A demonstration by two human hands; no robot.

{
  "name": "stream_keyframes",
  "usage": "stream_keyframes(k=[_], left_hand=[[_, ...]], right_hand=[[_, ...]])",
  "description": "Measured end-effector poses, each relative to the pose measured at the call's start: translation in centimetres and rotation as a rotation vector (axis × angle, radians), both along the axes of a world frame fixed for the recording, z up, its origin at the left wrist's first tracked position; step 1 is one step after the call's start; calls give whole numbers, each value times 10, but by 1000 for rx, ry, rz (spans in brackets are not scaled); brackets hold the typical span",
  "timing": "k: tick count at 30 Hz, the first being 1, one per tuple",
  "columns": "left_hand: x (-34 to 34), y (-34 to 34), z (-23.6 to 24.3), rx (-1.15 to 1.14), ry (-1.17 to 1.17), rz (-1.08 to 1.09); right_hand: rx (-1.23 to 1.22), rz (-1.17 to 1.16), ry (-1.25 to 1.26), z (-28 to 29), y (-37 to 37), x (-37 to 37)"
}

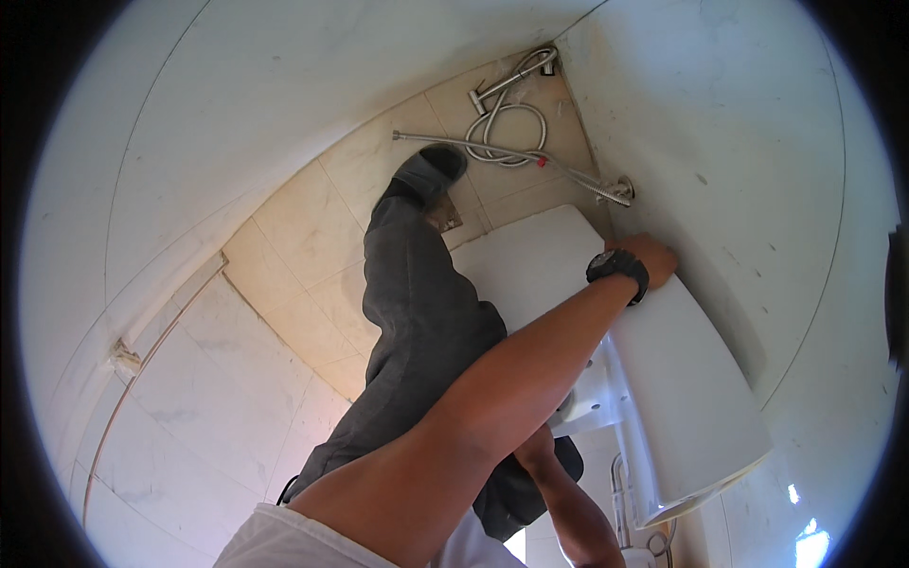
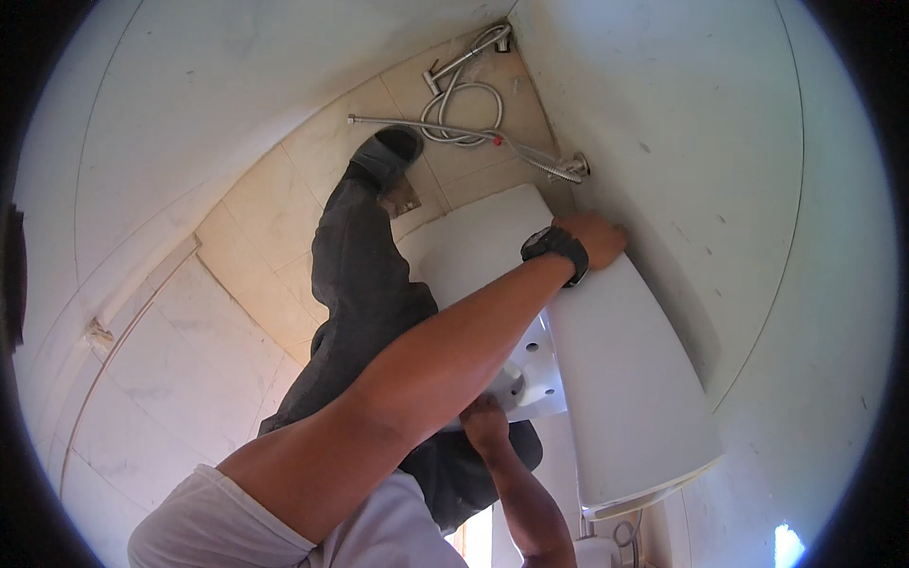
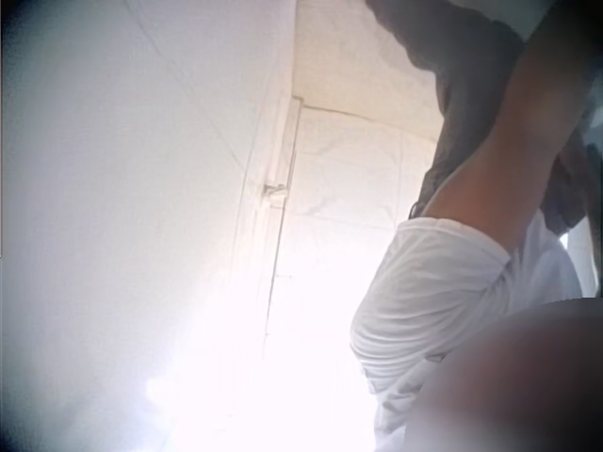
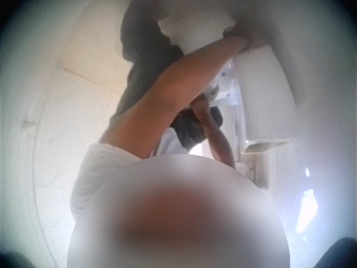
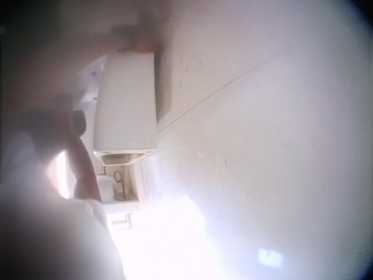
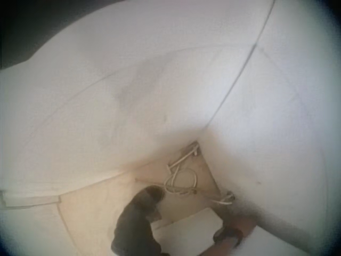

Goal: The person positions a white ceramic toilet onto the floor, aligns it with the wall, and applies sealant around the base using a caulking gun. The person also handles a wax ring and wipes the toilet surface.

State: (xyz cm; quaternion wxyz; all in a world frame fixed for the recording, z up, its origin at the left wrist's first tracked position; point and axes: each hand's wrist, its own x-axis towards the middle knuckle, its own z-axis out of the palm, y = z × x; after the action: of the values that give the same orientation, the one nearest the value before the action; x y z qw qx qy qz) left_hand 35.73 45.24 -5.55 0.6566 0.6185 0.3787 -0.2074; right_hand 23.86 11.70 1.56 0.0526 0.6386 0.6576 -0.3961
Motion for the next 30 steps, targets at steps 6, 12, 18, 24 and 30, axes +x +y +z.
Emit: stream_keyframes(k=[6, 12, 18, 24, 30], left_hand=[[1, 4, 4, -50, 17, 13], [4, 5, 3, -13, -21, -33], [2, 10, 2, 13, -74, -89], [7, 4, -6, -11, -4, -6], [9, 2, -10, -8, -14, -18]], right_hand=[[7, -23, 8, 4, 10, 3], [13, -58, 57, -1, 3, 3], [54, -18, 76, -9, -11, 3], [12, -87, 70, -5, -4, 4], [-126, -250, 135, 10, 19, 5]])
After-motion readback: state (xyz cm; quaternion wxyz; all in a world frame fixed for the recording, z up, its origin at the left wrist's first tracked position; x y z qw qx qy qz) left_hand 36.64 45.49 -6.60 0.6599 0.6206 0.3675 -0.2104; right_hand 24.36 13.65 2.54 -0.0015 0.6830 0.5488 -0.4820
